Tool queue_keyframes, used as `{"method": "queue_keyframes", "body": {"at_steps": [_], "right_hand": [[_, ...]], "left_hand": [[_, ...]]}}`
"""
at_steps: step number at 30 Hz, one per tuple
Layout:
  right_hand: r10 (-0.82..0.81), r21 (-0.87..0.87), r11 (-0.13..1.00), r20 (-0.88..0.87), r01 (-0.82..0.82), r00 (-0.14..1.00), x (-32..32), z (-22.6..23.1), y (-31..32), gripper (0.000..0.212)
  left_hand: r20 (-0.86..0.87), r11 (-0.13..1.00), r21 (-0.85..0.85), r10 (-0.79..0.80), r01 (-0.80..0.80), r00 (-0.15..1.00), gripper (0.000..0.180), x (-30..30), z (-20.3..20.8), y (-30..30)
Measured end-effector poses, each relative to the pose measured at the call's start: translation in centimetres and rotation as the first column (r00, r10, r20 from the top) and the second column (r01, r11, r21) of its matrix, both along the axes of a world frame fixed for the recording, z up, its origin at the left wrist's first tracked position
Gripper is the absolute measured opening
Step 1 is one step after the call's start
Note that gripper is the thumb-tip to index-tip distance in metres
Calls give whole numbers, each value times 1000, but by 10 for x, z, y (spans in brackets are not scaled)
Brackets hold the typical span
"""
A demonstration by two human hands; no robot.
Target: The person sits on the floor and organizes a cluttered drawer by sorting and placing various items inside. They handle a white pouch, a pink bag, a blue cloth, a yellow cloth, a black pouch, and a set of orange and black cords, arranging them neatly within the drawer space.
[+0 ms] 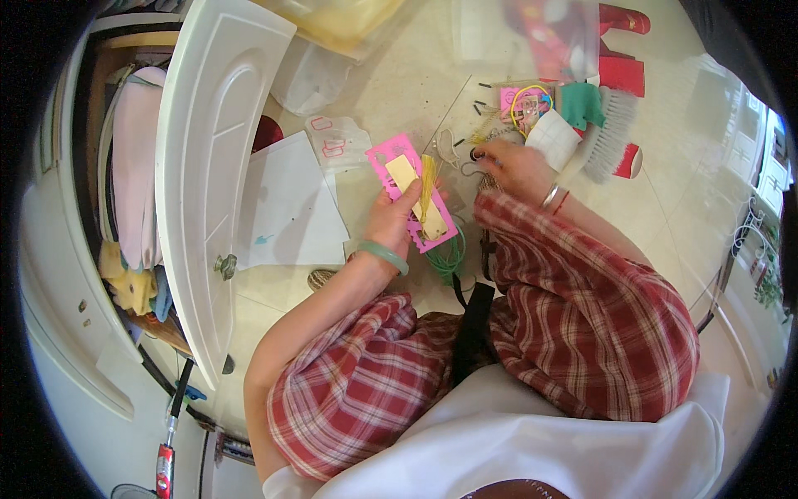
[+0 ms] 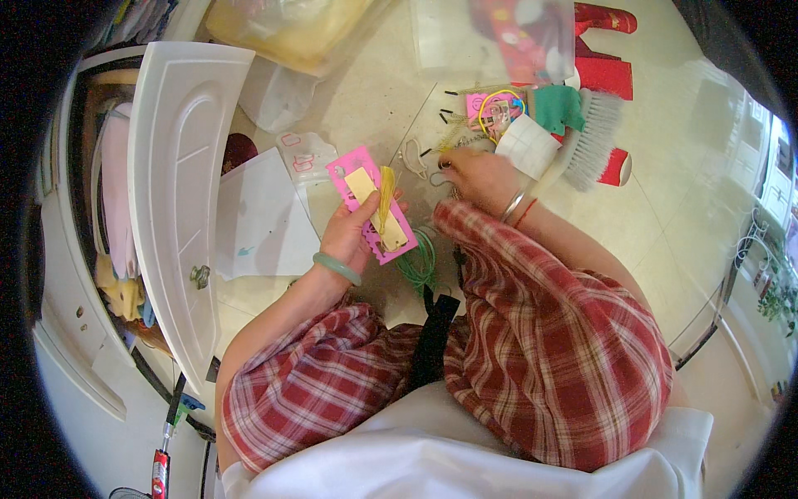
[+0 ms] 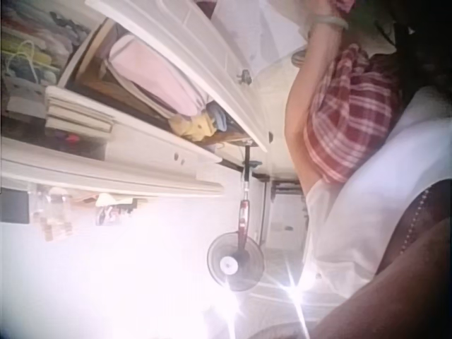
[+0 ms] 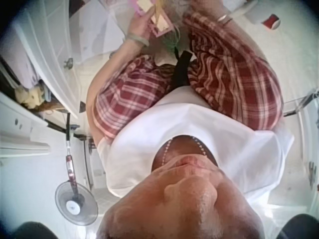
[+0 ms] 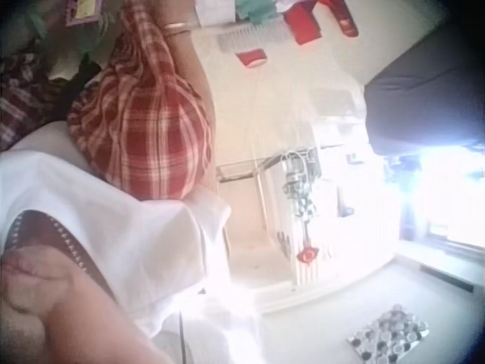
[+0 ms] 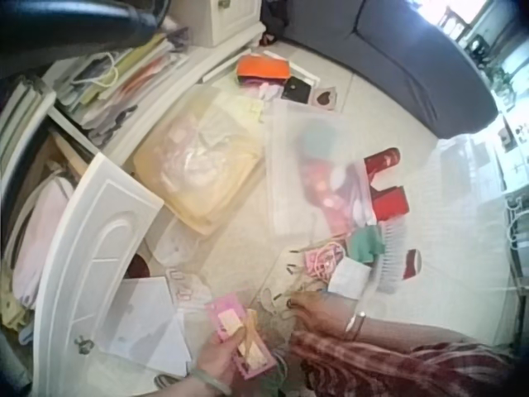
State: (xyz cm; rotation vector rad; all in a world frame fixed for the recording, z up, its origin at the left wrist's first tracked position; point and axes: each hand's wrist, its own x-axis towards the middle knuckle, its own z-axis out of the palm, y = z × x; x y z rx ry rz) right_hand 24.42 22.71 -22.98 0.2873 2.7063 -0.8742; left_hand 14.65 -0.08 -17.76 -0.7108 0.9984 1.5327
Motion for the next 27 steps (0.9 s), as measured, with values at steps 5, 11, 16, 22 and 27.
{"method": "queue_keyframes", "body": {"at_steps": [5,11,16,22,27], "right_hand": [[-83,336,941,80,51,993,-6,-6,53,20],[-385,180,910,31,373,923,17,-1,96,20],[-382,71,920,-62,386,922,4,25,90,18],[-12,351,937,56,-9,998,2,1,61,27],[-214,155,966,43,205,976,6,-14,54,24]], "left_hand": [[26,999,32,-25,24,999,36,-1,2,1],[9,999,21,-38,38,999,38,-3,0,1],[37,999,29,-43,42,998,38,-2,-1,3],[46,998,50,-45,43,998,38,-1,1,4],[30,999,22,-46,46,998,38,-2,4,3]]}}
